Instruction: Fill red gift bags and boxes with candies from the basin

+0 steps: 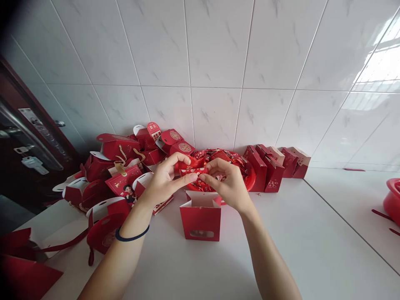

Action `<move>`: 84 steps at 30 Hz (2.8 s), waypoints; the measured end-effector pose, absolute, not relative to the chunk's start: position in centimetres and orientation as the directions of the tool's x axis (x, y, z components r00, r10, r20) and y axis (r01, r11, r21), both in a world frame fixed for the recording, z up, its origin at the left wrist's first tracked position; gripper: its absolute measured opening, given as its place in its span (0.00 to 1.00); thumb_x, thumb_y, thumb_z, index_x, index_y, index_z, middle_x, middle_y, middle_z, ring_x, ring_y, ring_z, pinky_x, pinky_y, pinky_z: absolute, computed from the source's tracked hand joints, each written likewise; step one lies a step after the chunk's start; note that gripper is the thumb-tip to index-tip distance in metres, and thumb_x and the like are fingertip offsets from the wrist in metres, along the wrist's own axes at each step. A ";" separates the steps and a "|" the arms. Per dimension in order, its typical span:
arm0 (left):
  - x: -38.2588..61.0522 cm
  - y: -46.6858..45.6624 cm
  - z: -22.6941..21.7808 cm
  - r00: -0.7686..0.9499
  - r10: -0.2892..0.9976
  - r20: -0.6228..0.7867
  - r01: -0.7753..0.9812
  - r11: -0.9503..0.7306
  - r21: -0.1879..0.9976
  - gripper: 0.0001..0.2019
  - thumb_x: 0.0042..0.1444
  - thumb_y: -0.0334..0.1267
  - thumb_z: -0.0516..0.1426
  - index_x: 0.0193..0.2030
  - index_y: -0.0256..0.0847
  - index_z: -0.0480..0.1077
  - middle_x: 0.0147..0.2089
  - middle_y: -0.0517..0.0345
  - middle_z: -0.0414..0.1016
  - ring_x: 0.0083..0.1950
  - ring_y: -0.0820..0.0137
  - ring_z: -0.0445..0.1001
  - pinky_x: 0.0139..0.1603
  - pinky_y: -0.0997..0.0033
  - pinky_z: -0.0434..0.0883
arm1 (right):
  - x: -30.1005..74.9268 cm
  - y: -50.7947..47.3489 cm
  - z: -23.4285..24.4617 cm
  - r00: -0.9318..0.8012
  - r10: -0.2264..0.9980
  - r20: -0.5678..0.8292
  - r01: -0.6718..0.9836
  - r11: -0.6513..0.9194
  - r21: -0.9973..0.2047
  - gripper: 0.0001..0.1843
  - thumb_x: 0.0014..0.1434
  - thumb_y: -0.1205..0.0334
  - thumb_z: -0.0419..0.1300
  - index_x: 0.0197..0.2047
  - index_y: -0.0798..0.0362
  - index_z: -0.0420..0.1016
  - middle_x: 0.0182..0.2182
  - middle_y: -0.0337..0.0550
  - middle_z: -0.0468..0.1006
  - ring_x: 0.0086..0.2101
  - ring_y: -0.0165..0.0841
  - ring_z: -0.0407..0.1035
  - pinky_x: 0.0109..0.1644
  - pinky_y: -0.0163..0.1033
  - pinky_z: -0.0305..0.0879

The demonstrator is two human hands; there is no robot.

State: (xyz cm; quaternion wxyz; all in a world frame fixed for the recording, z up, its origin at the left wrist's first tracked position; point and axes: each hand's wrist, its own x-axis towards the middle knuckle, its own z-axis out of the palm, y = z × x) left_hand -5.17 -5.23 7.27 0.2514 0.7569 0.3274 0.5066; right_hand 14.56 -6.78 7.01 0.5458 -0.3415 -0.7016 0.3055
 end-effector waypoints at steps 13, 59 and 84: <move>-5.3 -5.8 8.3 0.287 0.799 0.529 0.296 -0.599 0.744 0.21 0.63 0.52 0.57 0.24 0.42 0.63 0.23 0.63 0.64 0.28 0.72 0.65 0.34 0.71 0.67 | 15.7 -7.3 7.7 -0.140 0.872 0.469 -0.061 0.465 -0.883 0.18 0.58 0.46 0.69 0.37 0.48 0.68 0.26 0.37 0.77 0.26 0.34 0.76 0.31 0.40 0.75; -7.2 -3.4 6.5 0.515 0.821 0.244 0.616 -0.553 0.561 0.14 0.61 0.44 0.57 0.34 0.38 0.80 0.29 0.55 0.79 0.34 0.65 0.75 0.34 0.73 0.64 | 16.0 -7.2 7.0 -0.449 0.809 0.380 0.555 0.586 -0.591 0.10 0.63 0.66 0.58 0.39 0.47 0.82 0.35 0.39 0.84 0.33 0.34 0.76 0.36 0.37 0.69; -3.8 -5.3 6.8 0.253 0.714 0.653 0.321 -0.699 0.639 0.16 0.70 0.45 0.51 0.49 0.40 0.77 0.47 0.52 0.82 0.48 0.66 0.79 0.49 0.71 0.73 | 14.4 -7.8 7.3 -0.416 0.829 0.375 0.376 0.532 -0.759 0.15 0.62 0.48 0.64 0.33 0.51 0.77 0.30 0.39 0.80 0.30 0.32 0.72 0.34 0.36 0.68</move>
